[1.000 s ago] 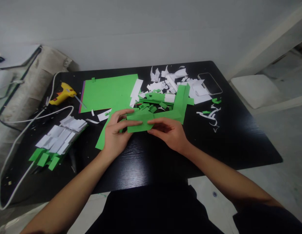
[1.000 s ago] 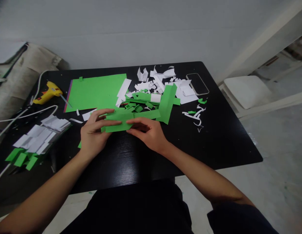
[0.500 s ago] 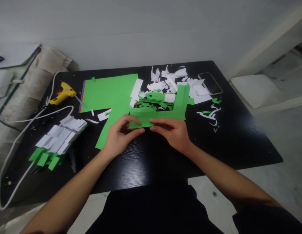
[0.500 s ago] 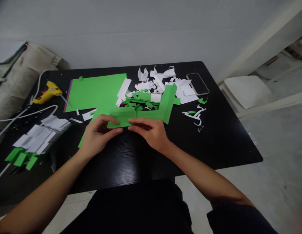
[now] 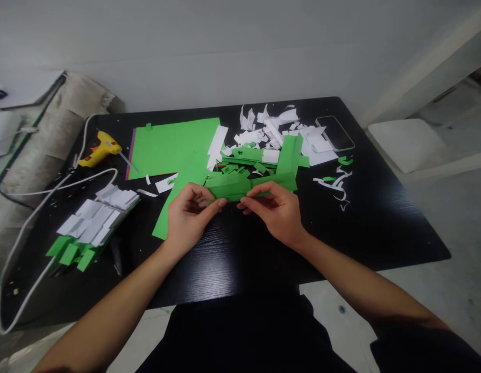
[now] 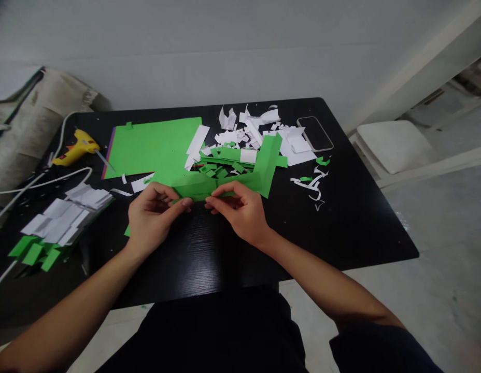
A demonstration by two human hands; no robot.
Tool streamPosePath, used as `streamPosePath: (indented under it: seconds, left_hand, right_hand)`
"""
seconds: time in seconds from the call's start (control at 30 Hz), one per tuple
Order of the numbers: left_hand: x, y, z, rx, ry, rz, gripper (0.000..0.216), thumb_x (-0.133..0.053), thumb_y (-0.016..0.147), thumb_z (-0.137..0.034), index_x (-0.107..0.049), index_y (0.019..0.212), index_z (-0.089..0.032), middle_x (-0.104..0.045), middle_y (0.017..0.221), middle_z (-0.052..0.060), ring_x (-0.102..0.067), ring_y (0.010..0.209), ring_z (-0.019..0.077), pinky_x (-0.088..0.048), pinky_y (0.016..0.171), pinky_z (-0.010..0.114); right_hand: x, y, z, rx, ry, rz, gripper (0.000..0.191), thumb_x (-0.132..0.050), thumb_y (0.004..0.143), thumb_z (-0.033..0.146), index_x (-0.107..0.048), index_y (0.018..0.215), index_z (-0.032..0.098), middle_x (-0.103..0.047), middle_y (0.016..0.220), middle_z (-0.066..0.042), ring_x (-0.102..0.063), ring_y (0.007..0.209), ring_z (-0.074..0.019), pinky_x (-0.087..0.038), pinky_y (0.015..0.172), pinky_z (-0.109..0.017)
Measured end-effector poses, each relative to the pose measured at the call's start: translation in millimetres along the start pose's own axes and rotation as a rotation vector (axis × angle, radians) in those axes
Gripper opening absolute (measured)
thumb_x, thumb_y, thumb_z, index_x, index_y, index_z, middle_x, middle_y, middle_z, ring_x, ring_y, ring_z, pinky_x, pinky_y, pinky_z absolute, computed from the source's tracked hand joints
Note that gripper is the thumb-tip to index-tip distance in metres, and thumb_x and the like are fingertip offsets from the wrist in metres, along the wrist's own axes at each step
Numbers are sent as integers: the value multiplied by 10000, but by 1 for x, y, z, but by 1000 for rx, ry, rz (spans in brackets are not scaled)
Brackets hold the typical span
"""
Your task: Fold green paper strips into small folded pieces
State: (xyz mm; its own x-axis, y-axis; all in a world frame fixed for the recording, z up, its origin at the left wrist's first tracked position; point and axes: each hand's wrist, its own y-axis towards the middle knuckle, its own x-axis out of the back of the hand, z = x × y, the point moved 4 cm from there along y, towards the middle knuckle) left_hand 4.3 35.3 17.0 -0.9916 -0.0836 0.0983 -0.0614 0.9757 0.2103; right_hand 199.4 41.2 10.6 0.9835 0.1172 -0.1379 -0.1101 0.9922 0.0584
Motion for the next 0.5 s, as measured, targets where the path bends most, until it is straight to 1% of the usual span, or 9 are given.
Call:
streamPosePath:
  seconds: [0.1, 0.17, 0.23, 0.3, 0.33, 0.4, 0.5]
  left_hand:
    - [-3, 0, 4, 22, -87, -10, 417, -865, 765, -244, -458, 857, -245, -547, 595, -102, -637, 525, 108, -511, 542, 241]
    - [-4, 0, 6, 46, -141, -1, 466, -858, 766, -233, -425, 934, -262, -589, 635, -104, -668, 539, 118, -556, 578, 256]
    - [-5, 1, 6, 74, -167, 21, 476, -846, 775, -223, -446, 1030, -263, -663, 707, -75, -699, 577, 129, -586, 606, 268]
    - [-6, 2, 5, 92, -165, 67, 456, -834, 796, -230, -508, 1114, -237, -704, 753, -41, -715, 606, 135, -602, 615, 267]
    - [-7, 2, 4, 94, -164, 94, 432, -826, 812, -242, -540, 1135, -218, -713, 755, -30, -719, 613, 137, -607, 611, 263]
    - [-8, 2, 4, 92, -174, 138, 364, -807, 844, -269, -586, 1122, -191, -728, 753, -14, -732, 629, 146, -618, 597, 260]
    - [-9, 2, 7, 95, -206, 157, 303, -798, 861, -268, -599, 1076, -189, -752, 765, 0, -751, 652, 160, -626, 568, 253]
  right_hand:
    - [0, 1, 0, -15, 15, -35, 322, -888, 795, 350, -595, 869, 237, -725, 720, 13, -783, 704, -209, -681, 670, -349]
    - [1, 2, 0, -12, 25, -58, 378, -894, 787, 345, -565, 947, 250, -710, 714, 33, -781, 677, -203, -677, 645, -333]
    - [2, 2, -1, -9, 15, -58, 469, -891, 791, 348, -560, 1113, 262, -714, 745, 37, -780, 669, -200, -678, 639, -333]
    - [2, 3, -2, -10, -11, -32, 571, -878, 805, 370, -554, 1264, 266, -733, 823, 16, -785, 700, -206, -688, 662, -349]
    - [2, 3, -2, -3, -21, -17, 584, -870, 812, 385, -566, 1296, 264, -742, 883, -1, -787, 720, -207, -694, 676, -356]
    - [1, 4, -3, 18, -25, 11, 521, -852, 826, 403, -625, 1270, 255, -748, 1049, -40, -788, 756, -200, -704, 704, -367]
    - [1, 5, -3, 38, -13, 37, 421, -841, 836, 401, -689, 1199, 251, -717, 1252, -60, -778, 776, -174, -709, 714, -362]
